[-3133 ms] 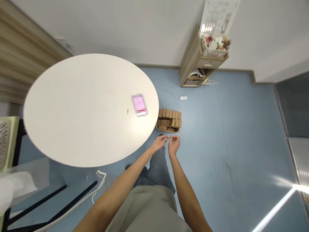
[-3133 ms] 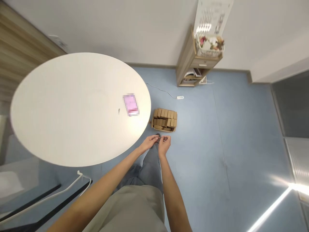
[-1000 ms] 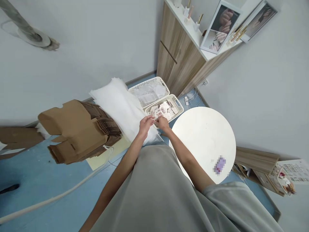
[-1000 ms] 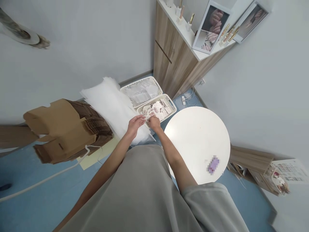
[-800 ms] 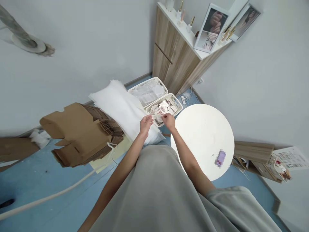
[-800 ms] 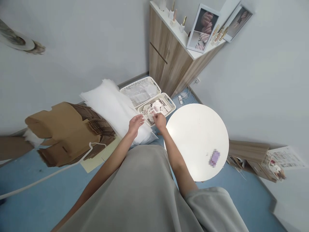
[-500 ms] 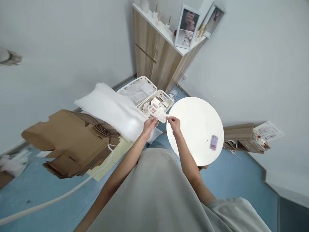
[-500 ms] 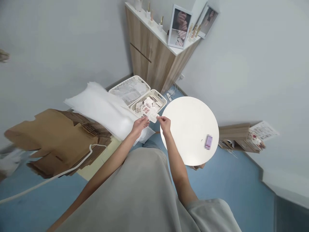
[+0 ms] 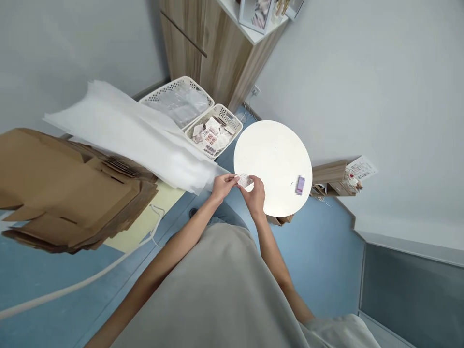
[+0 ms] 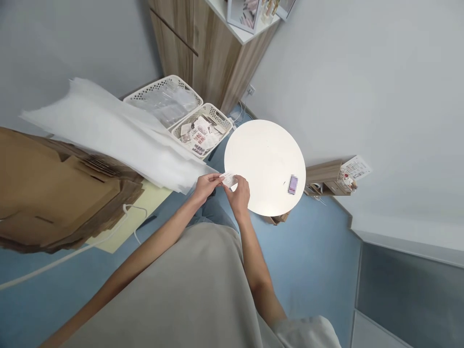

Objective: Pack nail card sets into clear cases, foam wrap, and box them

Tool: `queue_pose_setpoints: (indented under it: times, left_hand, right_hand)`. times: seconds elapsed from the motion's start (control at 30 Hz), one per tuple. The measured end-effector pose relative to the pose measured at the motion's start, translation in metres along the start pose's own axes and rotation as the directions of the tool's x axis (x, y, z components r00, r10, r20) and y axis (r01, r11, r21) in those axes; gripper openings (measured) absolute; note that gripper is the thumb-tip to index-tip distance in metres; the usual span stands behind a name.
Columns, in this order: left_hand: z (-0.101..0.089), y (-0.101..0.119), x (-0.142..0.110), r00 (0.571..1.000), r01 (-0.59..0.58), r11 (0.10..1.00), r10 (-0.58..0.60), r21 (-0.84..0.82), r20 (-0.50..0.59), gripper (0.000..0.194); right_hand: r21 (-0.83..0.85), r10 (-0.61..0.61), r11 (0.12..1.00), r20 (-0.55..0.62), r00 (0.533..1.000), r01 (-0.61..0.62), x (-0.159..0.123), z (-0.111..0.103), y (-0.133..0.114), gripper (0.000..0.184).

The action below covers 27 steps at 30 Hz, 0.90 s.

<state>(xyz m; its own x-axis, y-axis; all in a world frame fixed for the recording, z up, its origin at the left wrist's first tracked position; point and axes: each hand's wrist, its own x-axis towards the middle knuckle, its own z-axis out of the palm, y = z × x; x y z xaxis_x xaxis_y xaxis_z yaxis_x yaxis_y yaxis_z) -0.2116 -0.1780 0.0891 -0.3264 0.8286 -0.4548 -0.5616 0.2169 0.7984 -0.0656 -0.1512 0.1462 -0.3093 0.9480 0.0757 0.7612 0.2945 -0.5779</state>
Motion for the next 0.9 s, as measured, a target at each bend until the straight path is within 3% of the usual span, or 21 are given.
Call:
queue_pose_setpoints:
  times: [0.1,0.2,0.27,0.33,0.4,0.5,0.6,0.8,0.9]
  left_hand:
    - [0.001,0.001,-0.013,0.999,-0.018,1.0,0.018,-0.005,0.036,0.045]
    - [-0.002,0.007,-0.023,0.992,-0.029,0.997,0.037,-0.067,0.117,0.047]
    - [-0.005,0.011,-0.028,0.983,0.008,0.989,0.019,-0.145,0.181,0.05]
    - [-0.007,0.014,-0.031,0.968,0.059,0.981,-0.01,-0.187,0.251,0.053]
    - [-0.009,0.016,-0.033,0.95,0.082,0.981,-0.024,-0.174,0.313,0.054]
    - [-0.009,0.02,-0.033,0.939,0.07,0.984,-0.011,-0.161,0.343,0.053]
    - [-0.007,0.025,-0.031,0.948,0.05,0.979,0.016,-0.197,0.318,0.053]
    - [0.003,0.029,-0.03,0.972,-0.005,0.992,0.036,-0.13,0.231,0.063]
    - [0.006,0.031,-0.032,0.968,-0.012,0.993,0.039,-0.113,0.246,0.065]
  right_hand:
    - [-0.013,0.076,0.997,0.028,0.997,-0.076,-0.014,-0.002,-0.004,0.047]
    - [0.183,0.201,0.962,0.04,0.979,-0.205,-0.022,-0.005,-0.008,0.047]
    - [0.432,0.289,0.843,0.139,0.947,-0.321,-0.025,-0.009,-0.011,0.047]
    - [0.637,0.304,0.638,0.308,0.901,-0.433,-0.028,-0.014,-0.014,0.051]
    - [0.726,0.252,0.465,0.44,0.862,-0.507,-0.031,-0.018,-0.016,0.055]
    - [0.762,0.189,0.368,0.5,0.845,-0.533,-0.034,-0.024,-0.018,0.057]
    - [0.779,0.209,0.379,0.453,0.867,-0.499,-0.036,-0.027,-0.017,0.057]
    - [0.676,0.319,0.63,0.222,0.922,-0.381,-0.04,-0.034,-0.011,0.049]
    - [0.679,0.303,0.642,0.2,0.932,-0.355,-0.041,-0.039,-0.009,0.047]
